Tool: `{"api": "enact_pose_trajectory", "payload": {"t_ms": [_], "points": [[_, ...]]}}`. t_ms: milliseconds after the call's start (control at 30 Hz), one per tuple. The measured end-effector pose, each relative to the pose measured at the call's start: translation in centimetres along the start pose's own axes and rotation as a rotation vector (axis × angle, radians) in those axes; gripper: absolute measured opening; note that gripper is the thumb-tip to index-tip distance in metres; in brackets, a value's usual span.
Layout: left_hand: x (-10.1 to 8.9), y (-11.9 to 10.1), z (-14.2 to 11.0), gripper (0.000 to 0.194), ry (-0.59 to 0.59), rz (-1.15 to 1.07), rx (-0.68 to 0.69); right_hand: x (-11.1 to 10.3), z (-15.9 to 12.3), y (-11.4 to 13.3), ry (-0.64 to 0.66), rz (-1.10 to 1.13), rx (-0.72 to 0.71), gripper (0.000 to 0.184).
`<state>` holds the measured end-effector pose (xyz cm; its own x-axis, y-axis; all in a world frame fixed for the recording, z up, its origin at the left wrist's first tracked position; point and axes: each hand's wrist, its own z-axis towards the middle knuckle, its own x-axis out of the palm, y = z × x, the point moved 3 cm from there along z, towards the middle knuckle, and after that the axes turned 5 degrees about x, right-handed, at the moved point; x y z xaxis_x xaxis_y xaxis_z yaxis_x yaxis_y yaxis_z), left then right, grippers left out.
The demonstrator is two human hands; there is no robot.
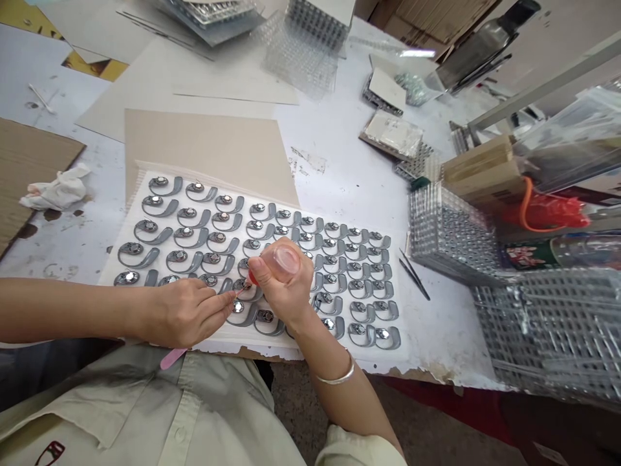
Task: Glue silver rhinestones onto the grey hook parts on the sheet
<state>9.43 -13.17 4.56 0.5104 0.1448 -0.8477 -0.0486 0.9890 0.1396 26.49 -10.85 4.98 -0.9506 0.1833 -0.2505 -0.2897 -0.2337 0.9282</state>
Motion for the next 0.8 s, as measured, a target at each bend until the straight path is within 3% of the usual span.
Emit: {"api": "enact_pose_trajectory", "payload": {"t_ms": [800], "points": [[0.03,0.13,-0.08,0.015,-0.016,-0.013,0.005,-0.08,0.01,0.06,-0.013,-0.03,-0.065,0.018]]}}
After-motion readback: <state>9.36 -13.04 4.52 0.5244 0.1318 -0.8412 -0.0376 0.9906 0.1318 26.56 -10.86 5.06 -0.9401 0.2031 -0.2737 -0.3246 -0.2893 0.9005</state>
